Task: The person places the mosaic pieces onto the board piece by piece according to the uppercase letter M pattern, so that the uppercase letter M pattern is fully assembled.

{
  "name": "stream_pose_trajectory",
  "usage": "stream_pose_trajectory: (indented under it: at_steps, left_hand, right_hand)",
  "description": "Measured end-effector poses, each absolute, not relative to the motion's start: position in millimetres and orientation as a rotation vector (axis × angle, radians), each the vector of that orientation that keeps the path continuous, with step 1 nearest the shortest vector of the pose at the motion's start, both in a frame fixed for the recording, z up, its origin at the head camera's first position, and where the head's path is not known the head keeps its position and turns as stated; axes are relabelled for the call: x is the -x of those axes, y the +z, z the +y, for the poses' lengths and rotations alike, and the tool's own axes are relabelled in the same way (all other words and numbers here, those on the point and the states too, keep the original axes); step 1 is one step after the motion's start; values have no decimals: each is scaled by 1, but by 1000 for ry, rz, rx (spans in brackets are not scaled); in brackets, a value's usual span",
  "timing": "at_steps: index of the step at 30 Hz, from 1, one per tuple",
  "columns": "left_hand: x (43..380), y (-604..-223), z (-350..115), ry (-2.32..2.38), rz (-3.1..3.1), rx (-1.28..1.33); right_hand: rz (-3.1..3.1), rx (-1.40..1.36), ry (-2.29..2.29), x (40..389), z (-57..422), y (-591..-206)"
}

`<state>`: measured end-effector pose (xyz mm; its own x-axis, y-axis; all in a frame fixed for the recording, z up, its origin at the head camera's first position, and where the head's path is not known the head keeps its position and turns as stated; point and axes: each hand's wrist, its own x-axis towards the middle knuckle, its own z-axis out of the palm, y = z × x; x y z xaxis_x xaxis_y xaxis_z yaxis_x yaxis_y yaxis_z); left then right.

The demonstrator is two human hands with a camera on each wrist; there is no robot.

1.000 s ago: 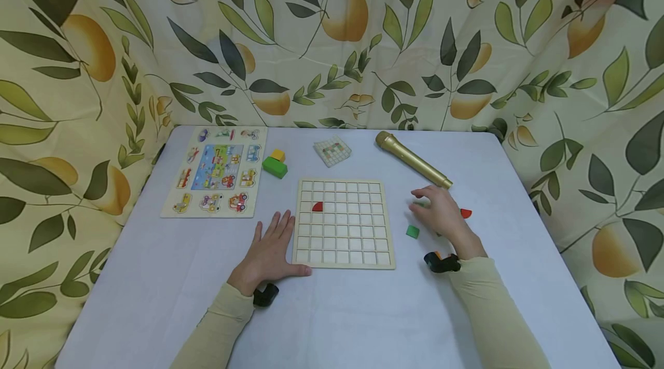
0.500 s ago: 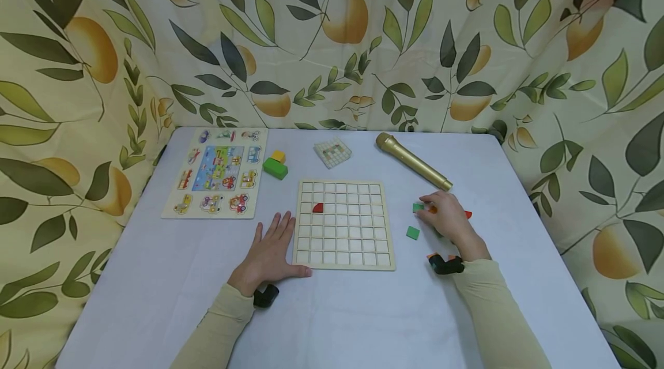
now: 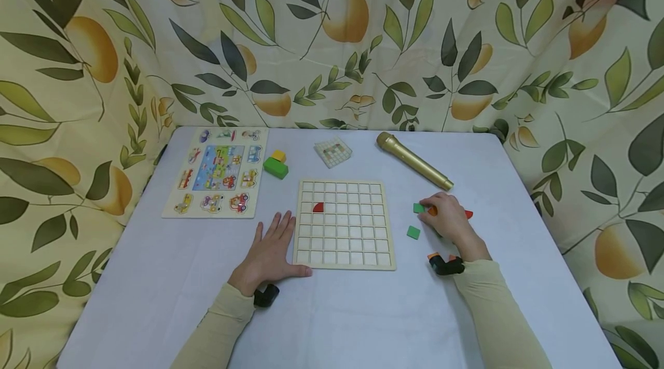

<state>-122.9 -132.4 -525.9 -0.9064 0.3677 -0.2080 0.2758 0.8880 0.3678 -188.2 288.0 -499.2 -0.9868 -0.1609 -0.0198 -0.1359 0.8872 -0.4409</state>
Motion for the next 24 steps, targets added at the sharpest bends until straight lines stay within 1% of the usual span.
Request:
stream_pose_trajectory:
  at_steps: [24]
  left_hand:
    - [122,-524,-132,482,2786,-482]
  right_hand:
    - [3046,213,-728,185,284,-501]
